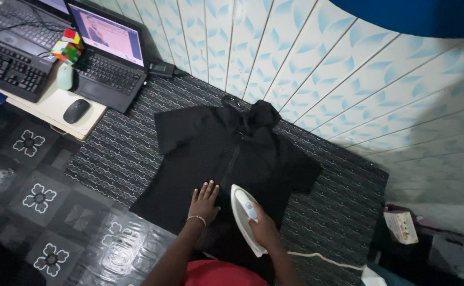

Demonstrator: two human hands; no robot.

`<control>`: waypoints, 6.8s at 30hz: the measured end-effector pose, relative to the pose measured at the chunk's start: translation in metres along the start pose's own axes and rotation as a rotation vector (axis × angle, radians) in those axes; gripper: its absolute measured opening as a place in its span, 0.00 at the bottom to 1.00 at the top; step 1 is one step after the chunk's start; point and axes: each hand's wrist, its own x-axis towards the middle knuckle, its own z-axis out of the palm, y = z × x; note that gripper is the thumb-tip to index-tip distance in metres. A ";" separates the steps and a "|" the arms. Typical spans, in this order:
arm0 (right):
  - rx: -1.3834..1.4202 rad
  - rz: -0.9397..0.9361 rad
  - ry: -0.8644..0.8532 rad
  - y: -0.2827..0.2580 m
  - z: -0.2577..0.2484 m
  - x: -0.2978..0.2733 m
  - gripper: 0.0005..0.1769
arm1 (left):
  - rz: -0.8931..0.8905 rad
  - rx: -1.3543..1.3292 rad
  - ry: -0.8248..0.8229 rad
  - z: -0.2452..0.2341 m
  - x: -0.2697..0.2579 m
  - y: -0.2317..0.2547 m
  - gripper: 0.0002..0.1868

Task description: The person irons a black garment on a desk, using one hand to hold the fabric flat while moving an iron across the material.

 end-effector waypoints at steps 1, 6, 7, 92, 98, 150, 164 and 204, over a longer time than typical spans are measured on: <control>0.002 0.004 -0.001 0.008 -0.002 -0.002 0.39 | 0.002 0.001 -0.004 -0.003 -0.002 0.001 0.44; 0.063 0.186 -0.167 0.055 -0.029 -0.010 0.38 | 0.002 0.060 -0.013 -0.006 -0.004 0.002 0.49; 0.066 0.187 -0.162 0.067 -0.034 -0.012 0.38 | 0.006 0.063 -0.012 -0.005 -0.003 0.002 0.49; 0.214 -0.154 0.278 -0.063 0.117 0.071 0.45 | 0.015 -0.030 0.124 0.018 -0.066 -0.106 0.43; 0.581 0.146 0.162 -0.090 0.077 0.149 0.43 | 0.070 -0.014 0.060 0.009 -0.064 -0.116 0.46; 0.707 -0.043 0.294 -0.168 0.113 0.231 0.37 | 0.094 -0.093 0.156 -0.146 0.066 -0.216 0.40; 0.198 0.252 -0.265 -0.227 0.191 0.064 0.43 | 0.288 0.009 0.319 -0.141 0.133 -0.265 0.23; 0.164 0.401 -0.140 -0.294 0.129 0.009 0.41 | 0.157 0.241 0.083 -0.164 0.090 -0.246 0.45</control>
